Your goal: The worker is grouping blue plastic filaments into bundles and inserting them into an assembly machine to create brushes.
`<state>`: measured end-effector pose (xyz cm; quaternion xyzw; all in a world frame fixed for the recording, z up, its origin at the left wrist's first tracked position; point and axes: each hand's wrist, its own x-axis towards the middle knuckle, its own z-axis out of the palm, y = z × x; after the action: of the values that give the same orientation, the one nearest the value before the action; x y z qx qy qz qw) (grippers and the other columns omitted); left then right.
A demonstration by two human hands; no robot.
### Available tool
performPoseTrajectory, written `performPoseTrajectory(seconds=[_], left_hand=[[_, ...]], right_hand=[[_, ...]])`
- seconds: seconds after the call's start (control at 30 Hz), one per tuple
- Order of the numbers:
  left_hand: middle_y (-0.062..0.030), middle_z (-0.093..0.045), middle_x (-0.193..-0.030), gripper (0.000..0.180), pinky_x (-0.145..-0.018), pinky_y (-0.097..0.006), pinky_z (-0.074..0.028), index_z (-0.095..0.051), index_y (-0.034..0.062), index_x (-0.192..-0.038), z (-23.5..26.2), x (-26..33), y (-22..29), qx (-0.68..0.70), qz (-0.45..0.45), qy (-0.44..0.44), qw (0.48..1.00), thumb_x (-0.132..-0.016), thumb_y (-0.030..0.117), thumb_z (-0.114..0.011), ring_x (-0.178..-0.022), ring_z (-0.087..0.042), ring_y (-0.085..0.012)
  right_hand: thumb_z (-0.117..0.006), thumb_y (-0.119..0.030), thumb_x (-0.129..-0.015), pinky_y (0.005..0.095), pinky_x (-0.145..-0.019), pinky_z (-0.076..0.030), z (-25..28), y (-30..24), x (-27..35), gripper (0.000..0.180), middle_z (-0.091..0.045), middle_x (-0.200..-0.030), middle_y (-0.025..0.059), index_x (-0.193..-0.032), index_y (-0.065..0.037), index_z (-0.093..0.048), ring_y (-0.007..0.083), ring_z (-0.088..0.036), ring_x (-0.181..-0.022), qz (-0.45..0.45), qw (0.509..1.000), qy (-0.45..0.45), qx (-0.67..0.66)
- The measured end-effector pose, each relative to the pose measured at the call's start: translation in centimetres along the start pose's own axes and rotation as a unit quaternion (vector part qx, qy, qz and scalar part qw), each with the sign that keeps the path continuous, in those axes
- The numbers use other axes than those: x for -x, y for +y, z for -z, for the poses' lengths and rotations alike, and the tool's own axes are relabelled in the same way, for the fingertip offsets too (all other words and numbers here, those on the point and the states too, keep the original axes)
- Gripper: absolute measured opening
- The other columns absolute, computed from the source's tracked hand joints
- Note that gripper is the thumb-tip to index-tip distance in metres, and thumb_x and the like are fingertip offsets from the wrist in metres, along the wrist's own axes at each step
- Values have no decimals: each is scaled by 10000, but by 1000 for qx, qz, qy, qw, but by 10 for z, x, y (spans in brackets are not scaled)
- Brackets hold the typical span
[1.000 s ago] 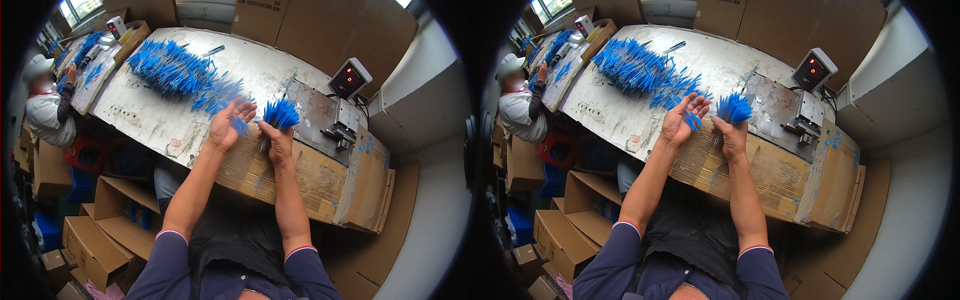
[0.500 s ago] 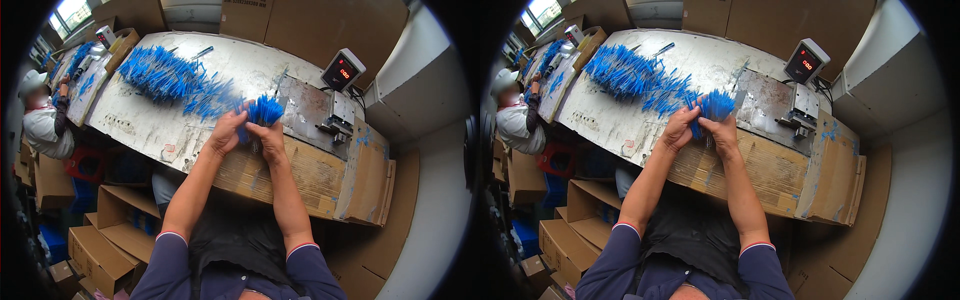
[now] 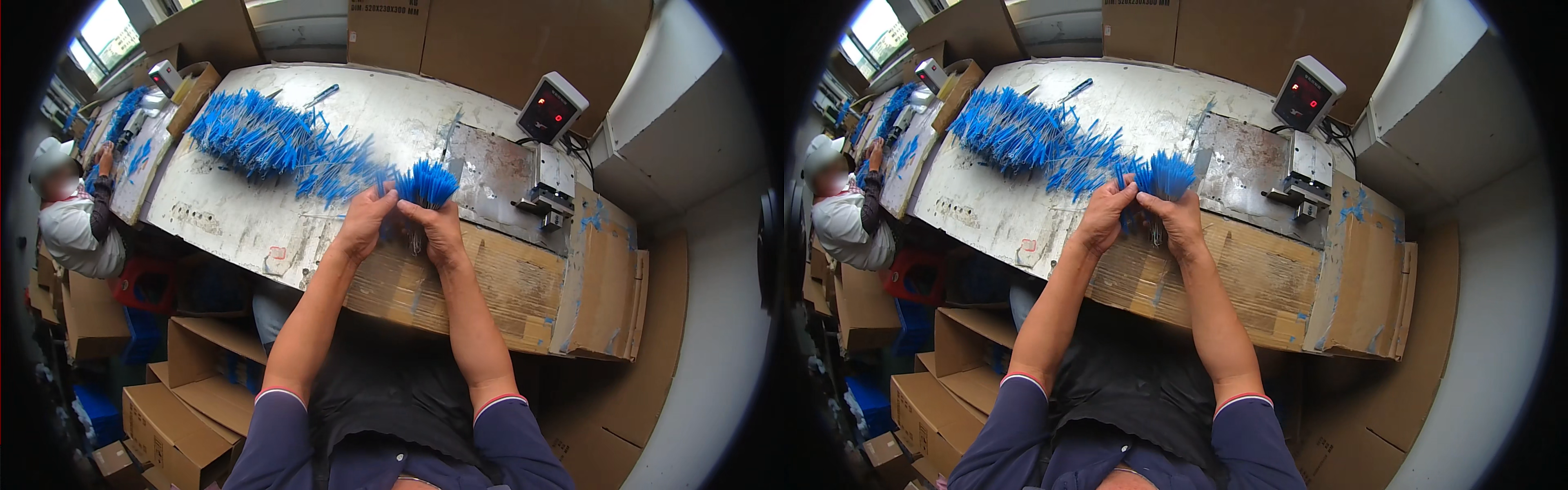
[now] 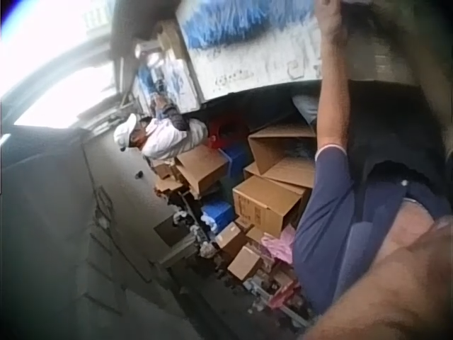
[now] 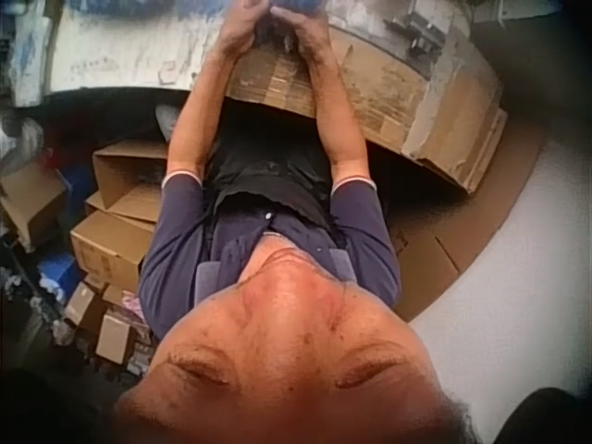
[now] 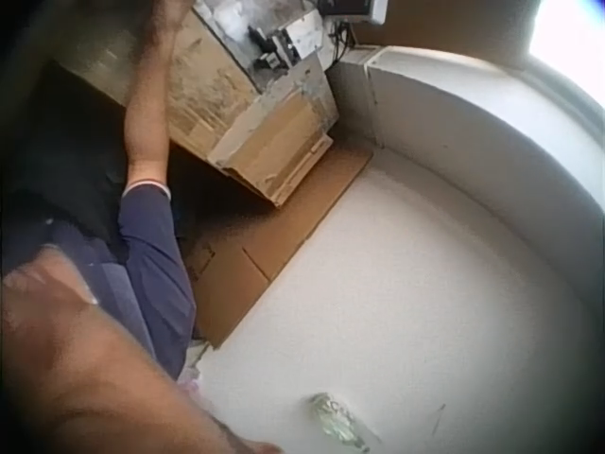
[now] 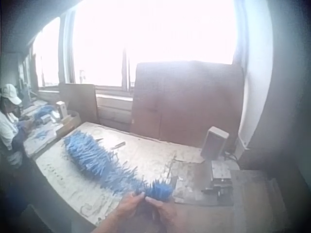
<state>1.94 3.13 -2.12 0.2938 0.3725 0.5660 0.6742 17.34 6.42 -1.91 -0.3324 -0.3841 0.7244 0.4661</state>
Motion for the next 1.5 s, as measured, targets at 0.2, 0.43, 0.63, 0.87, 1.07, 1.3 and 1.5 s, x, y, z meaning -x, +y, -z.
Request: performPoseTrajectory(seconds=[0.2,0.43,0.63,0.87,1.07,1.3,1.5], left_hand=[[-67,-682,-1162,269,-936,-301,-540,-582,20,-1300,-4,2,-3,-56,-17,27,998,-1077,162,-535,-1061,-653,-150],[-106,-696,-995,394,-649,-264,-545,-482,-44,-1403,14,2,6,20,-27,105,994,-1085,187,-516,-696,-653,-131],[-4,-588,-791,378,-419,-186,-304,-520,-25,-1341,15,19,9,-13,52,-35,998,-1101,266,-507,-458,-359,-16],[6,-588,-770,292,-413,-184,-267,-605,95,-1180,13,17,-2,-112,105,-94,984,-1085,361,-532,-477,-364,-18],[-19,-607,-770,319,-408,-187,-257,-600,121,-1082,14,17,0,-154,140,-113,972,-1080,430,-520,-485,-381,-35],[-74,-626,-747,325,-352,-201,-241,-580,105,-1079,25,18,5,-140,226,-183,946,-1072,428,-537,-393,-353,-51],[-54,-619,-721,285,-337,-221,-231,-572,94,-993,18,11,16,-159,280,-203,925,-1004,358,-679,-384,-370,-52]], right_hand=[[-788,4,-824,292,-752,-577,1,6,-2,247,-750,-952,72,-1063,-14,-731,166,-714,-831,27,999,31,1],[-777,10,-815,317,-525,-567,12,12,-12,184,-706,-799,78,-976,14,-689,189,-682,-614,22,984,136,-111],[-798,16,-809,320,-538,-567,18,5,-12,216,-709,-848,89,-994,15,-687,193,-699,-666,21,992,53,-110],[-781,36,-841,269,-534,-529,1,-16,1,147,-699,-820,94,-947,15,-681,164,-663,-629,-7,994,39,-97],[-777,37,-835,269,-520,-530,5,-17,1,143,-703,-791,96,-954,41,-698,158,-648,-583,-6,998,3,-62],[-773,26,-835,266,-521,-545,9,-19,1,177,-726,-854,121,-992,67,-700,156,-671,-624,-20,996,-59,-56],[-811,-9,-810,268,-556,-554,1,-29,7,225,-719,-878,102,-997,30,-692,140,-663,-634,-45,994,-64,-75]])
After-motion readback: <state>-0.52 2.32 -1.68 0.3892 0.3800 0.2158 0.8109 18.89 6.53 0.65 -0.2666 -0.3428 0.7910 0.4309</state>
